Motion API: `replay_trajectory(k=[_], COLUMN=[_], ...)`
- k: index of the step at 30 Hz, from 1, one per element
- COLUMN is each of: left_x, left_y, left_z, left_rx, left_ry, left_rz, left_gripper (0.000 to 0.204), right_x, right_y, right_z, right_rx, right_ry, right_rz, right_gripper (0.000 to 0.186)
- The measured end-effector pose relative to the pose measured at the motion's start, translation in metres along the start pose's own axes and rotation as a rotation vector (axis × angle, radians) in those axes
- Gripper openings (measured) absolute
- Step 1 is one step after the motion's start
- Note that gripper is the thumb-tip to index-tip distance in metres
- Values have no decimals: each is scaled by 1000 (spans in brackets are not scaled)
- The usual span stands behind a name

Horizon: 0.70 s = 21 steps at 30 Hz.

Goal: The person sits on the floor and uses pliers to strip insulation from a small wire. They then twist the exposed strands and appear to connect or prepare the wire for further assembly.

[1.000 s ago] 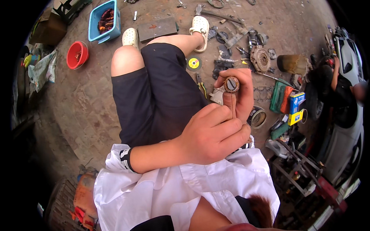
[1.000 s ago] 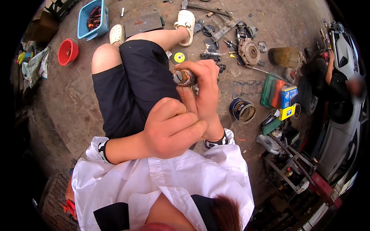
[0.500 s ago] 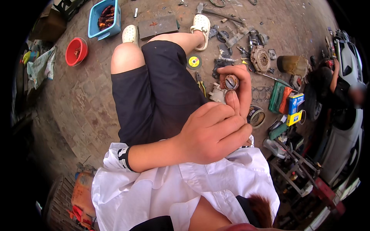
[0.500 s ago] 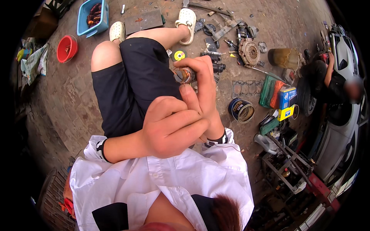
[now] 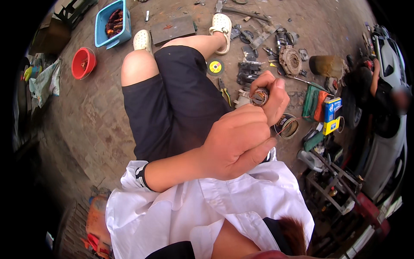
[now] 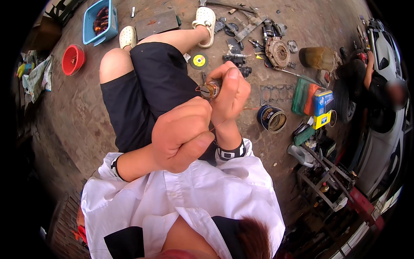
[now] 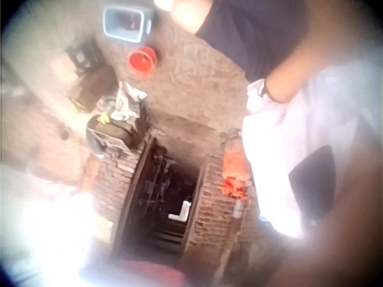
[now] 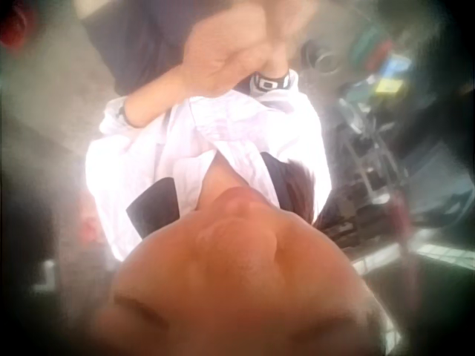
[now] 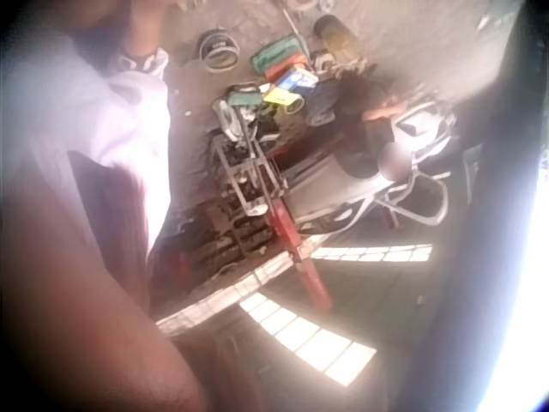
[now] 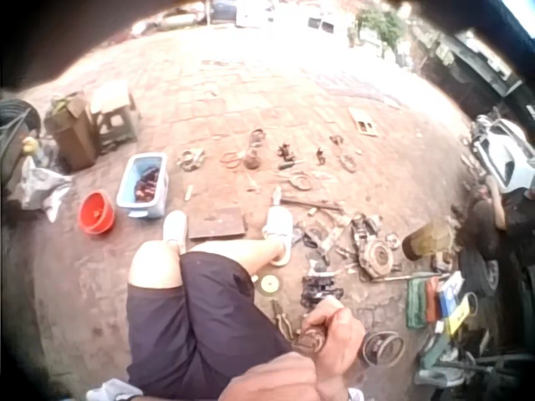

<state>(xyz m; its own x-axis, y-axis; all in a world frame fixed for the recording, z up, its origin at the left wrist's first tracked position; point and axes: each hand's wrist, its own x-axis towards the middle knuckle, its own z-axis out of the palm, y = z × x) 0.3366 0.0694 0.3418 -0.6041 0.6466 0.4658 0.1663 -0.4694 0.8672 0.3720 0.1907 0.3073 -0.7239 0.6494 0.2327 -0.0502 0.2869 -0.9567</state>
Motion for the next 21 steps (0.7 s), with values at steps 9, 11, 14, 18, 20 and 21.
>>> replay_trajectory(k=[9,11,14,18,20,21], left_x=[-9,-13,-10,1,17,24], left_y=[-5,0,0,16,20,19], left_z=[2,0,-12,-38,-49,-53], left_rx=[192,180,274,-39,-385,-520], left_ry=[-8,10,-15,137,275,273], left_rz=[78,47,116,-252,-477,-510], left_gripper=[20,21,20,31,38,40], right_x=[6,5,12,21,22,23], right_y=[8,0,7,7,8,12], right_z=[-9,-6,-15,-34,-34,-33], right_rx=[191,177,326,146,-133,-261], right_ry=[16,-45,-300,-631,-635,-521], right_rz=[191,280,288,-27,-268,-329], right_gripper=[59,62,63,53,40,39])
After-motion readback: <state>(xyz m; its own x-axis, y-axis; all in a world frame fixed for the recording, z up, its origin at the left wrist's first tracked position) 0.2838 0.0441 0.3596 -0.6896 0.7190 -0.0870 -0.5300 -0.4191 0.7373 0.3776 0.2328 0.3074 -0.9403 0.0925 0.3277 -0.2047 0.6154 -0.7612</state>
